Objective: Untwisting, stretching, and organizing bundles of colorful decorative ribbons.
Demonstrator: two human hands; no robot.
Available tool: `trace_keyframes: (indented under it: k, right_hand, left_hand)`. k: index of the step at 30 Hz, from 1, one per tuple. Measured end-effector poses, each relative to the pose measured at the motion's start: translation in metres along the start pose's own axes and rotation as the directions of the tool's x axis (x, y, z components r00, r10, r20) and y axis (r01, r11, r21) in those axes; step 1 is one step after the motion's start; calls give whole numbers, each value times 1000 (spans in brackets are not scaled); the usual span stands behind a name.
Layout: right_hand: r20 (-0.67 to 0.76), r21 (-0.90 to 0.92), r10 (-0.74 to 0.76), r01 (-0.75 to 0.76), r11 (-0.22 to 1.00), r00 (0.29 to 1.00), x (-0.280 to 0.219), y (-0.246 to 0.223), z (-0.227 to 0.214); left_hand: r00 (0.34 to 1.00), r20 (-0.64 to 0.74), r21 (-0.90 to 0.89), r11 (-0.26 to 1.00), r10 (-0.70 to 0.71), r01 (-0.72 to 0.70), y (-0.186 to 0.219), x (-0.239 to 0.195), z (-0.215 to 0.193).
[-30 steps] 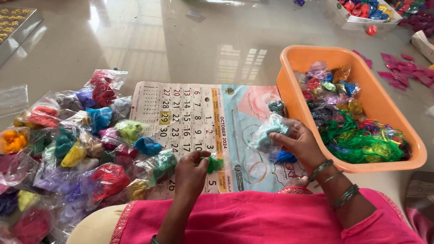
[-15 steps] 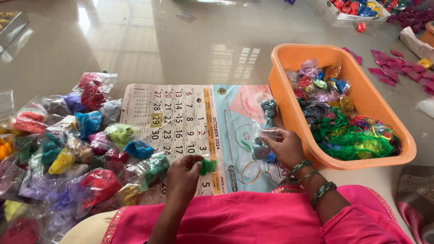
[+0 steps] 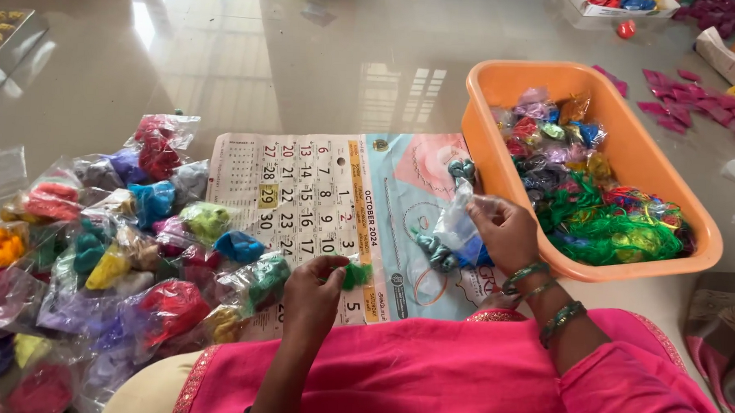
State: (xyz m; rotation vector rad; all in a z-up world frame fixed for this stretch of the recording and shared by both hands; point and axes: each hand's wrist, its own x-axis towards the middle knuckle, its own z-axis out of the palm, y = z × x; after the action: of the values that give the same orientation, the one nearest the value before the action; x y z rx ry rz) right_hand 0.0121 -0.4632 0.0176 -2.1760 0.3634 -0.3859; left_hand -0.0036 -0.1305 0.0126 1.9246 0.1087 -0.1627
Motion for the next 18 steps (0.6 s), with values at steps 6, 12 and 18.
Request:
trace_keyframes:
  k: [6,12,18]
  right_hand:
    - [511,162,264,-393,905,818,7,16,-2]
    - [517,-501,314,-16,865,797,6,8,10]
    - [455,-600,207,126,790,866,1,26,26]
  left_hand:
    - [999,-51,-58,998,-6,3,1,1,-6]
    - [999,-16,-126,991,-38,36,9,-2,-8]
    - [998,-3,-126,990,-57,56,13,-5,-8]
